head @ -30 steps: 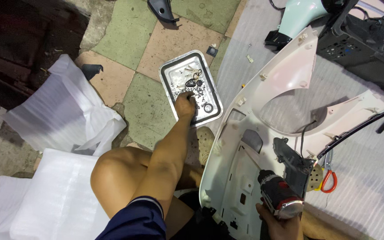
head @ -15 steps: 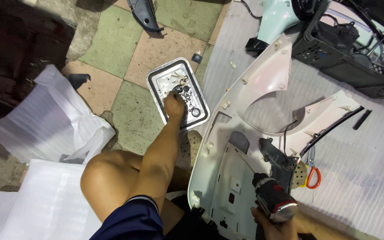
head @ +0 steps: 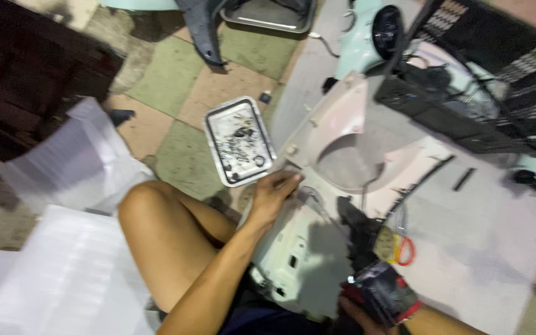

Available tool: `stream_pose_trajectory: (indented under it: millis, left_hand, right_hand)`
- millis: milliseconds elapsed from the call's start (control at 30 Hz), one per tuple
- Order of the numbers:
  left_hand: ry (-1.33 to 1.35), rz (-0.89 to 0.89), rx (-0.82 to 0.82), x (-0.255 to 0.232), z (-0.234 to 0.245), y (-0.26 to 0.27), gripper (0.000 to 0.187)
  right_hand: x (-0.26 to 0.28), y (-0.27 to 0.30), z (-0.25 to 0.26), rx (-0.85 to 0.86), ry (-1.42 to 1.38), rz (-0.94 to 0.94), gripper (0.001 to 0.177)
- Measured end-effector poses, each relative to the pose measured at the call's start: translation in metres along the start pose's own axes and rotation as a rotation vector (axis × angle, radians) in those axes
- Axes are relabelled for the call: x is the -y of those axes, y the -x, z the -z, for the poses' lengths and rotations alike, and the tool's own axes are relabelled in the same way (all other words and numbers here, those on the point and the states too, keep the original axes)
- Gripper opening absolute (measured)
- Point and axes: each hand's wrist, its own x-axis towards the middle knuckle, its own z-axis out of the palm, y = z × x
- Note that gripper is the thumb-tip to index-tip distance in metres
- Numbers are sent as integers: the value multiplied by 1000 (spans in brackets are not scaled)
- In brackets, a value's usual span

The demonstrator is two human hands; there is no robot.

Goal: The person attaches a black plastic panel to the interior of a white motorcycle fairing by hand and secures it with several screws using an electric drill. They pick up screws from a metal tray and adjust small plastic clips to align the components.

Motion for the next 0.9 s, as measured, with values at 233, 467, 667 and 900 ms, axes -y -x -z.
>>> stream_pose_trajectory:
  millis: [233, 467, 667, 900]
  left_hand:
    - [560, 287, 173, -17, -24, 44, 28]
    - [505, 306, 182, -22, -35, 50, 24]
    - [337, 263, 141, 0, -40, 49, 26]
    - [657, 376, 231, 78, -54, 36, 34]
  right_hand:
    - [-3, 31, 14, -26, -55, 144, 40]
    - [33, 59, -5, -154, -390, 66, 51]
    - [42, 71, -12, -158, -378, -15, 40]
    - [43, 66, -3, -215, -58, 180, 35]
